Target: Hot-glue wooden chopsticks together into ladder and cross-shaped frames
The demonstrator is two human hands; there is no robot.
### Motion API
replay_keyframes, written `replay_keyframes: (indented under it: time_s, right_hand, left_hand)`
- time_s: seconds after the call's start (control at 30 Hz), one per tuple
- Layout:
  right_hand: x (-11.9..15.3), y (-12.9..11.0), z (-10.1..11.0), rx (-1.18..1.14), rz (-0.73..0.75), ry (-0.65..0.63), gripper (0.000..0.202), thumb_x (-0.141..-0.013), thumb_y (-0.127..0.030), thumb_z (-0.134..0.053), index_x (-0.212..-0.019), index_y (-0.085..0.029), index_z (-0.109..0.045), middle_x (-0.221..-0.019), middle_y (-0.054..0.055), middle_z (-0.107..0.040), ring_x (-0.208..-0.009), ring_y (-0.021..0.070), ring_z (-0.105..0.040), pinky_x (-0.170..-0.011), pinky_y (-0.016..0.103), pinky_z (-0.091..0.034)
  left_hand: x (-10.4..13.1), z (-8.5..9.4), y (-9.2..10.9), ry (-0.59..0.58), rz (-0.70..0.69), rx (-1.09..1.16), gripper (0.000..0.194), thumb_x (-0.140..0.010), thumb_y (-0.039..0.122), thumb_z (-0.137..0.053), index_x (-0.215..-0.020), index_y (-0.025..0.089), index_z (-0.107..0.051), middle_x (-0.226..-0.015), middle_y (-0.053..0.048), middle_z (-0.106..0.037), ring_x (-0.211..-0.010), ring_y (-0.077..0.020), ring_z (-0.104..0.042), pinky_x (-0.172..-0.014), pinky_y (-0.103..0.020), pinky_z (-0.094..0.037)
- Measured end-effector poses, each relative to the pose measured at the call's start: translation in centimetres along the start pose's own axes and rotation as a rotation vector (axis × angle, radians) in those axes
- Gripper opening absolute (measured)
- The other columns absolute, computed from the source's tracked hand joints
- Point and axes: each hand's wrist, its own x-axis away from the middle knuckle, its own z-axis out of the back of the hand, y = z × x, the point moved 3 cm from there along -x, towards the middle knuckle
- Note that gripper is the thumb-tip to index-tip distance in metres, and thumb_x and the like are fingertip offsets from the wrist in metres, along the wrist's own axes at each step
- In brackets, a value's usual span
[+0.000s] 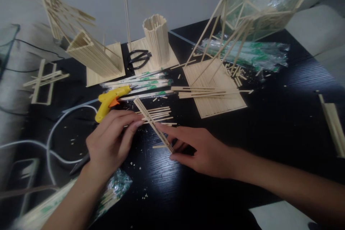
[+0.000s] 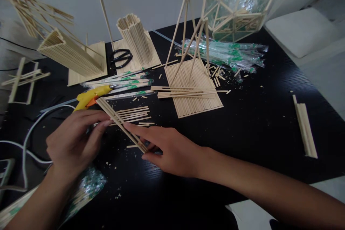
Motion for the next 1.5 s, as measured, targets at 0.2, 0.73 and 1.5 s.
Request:
replay_keyframes:
  time_s: [0.2, 0.73, 1.5]
  right_hand:
    - [-0.01, -0.06, -0.02, 0.016, -0.003, -0.005, 0.094, -0.090, -0.003, -0.075, -0.166, -0.043, -0.036, -0.127, 0.001, -0.073, -0.096, 0.0126, -0.074, -0.096, 0.030, -0.065]
    - [0.11, -0.07, 0.04, 0.071, 0.014, -0.003, 0.089, -0.092, -0.004, -0.074, -0.166, -0.039, -0.039, -0.127, 0.003, -0.073, -0.098, 0.0152, -0.073, -0.103, 0.036, -0.063]
    - [0.23, -0.03, -0.15, 0.054, -0.010, 0.010, 0.083, -0.095, -0.008, -0.073, -0.165, -0.039, -0.041, -0.127, 0.004, -0.074, -0.101, 0.0175, -0.074, -0.103, 0.041, -0.064]
  left_hand:
    - [0.19, -0.07, -0.12, -0.032, 0.004, -0.015, 0.027, -0.093, 0.002, -0.072, -0.114, 0.017, -0.070, -0.106, -0.005, -0.076, -0.096, -0.0178, -0.074, -0.088, -0.030, -0.059]
    - [0.18, 0.04, 0.05, -0.017, 0.016, -0.036, 0.027, -0.093, 0.005, -0.072, -0.115, 0.021, -0.070, -0.105, -0.004, -0.078, -0.095, -0.0194, -0.075, -0.088, -0.033, -0.060]
    - [0.04, 0.30, 0.08, -0.029, -0.018, -0.087, 0.032, -0.092, 0.003, -0.073, -0.118, 0.022, -0.070, -0.105, -0.004, -0.077, -0.093, -0.0189, -0.075, -0.087, -0.033, -0.061]
